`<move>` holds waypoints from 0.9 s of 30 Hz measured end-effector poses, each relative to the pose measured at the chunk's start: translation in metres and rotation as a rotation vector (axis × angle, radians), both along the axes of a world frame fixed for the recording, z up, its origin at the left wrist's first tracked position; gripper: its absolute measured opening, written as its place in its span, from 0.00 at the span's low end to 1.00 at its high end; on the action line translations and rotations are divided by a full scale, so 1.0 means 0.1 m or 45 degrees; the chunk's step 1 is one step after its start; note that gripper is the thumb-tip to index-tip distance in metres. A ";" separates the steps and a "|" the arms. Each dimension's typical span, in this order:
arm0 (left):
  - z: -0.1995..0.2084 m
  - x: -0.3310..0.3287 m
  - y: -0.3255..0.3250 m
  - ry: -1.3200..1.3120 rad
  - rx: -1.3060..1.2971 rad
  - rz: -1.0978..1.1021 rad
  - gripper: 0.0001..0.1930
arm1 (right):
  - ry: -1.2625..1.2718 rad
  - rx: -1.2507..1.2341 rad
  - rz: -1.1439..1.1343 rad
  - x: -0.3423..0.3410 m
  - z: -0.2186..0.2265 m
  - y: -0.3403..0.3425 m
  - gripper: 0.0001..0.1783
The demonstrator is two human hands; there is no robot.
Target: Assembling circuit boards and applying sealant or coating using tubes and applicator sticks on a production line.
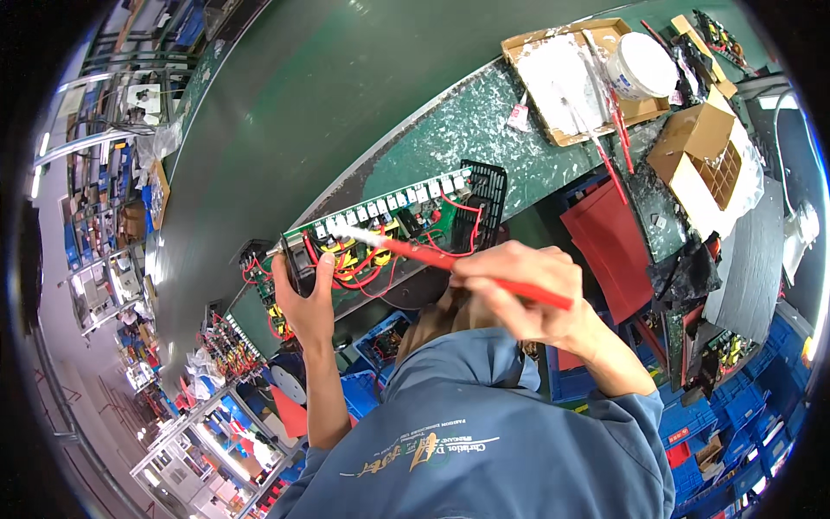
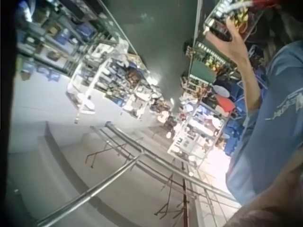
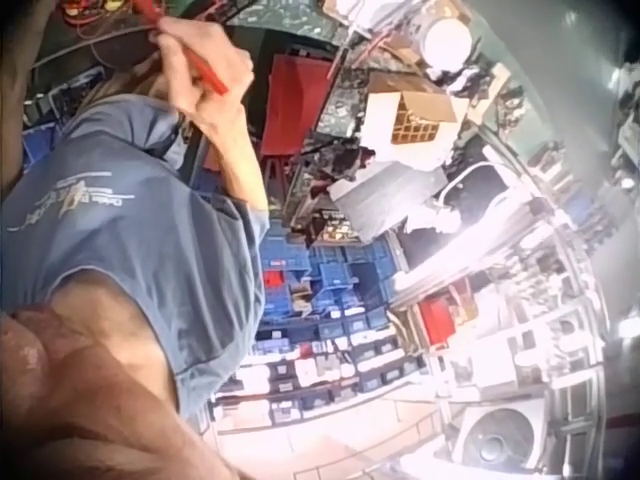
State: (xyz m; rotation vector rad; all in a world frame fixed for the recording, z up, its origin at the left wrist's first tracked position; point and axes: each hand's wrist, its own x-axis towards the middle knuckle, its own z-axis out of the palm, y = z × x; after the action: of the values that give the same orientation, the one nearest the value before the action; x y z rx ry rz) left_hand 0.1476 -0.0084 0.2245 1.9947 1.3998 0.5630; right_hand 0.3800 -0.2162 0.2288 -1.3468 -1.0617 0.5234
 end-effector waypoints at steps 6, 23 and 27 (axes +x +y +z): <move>0.13 0.01 -0.12 -0.145 -0.106 -0.004 0.31 | 0.518 -0.015 -0.915 0.43 -0.32 -0.02 0.15; 0.10 0.05 -0.21 -0.029 0.042 -0.080 0.32 | -0.114 -0.636 -0.931 1.23 -1.38 -0.28 0.11; 0.04 0.00 -0.15 -0.082 0.047 -0.110 0.33 | 0.610 -0.206 -1.180 1.34 -1.24 -0.27 0.20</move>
State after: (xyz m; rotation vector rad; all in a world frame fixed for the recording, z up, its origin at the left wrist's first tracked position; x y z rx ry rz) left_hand 0.1471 -0.0234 0.2282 2.0372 1.2668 0.6132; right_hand 0.5142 -0.2433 0.1051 -1.5754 0.0449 0.2018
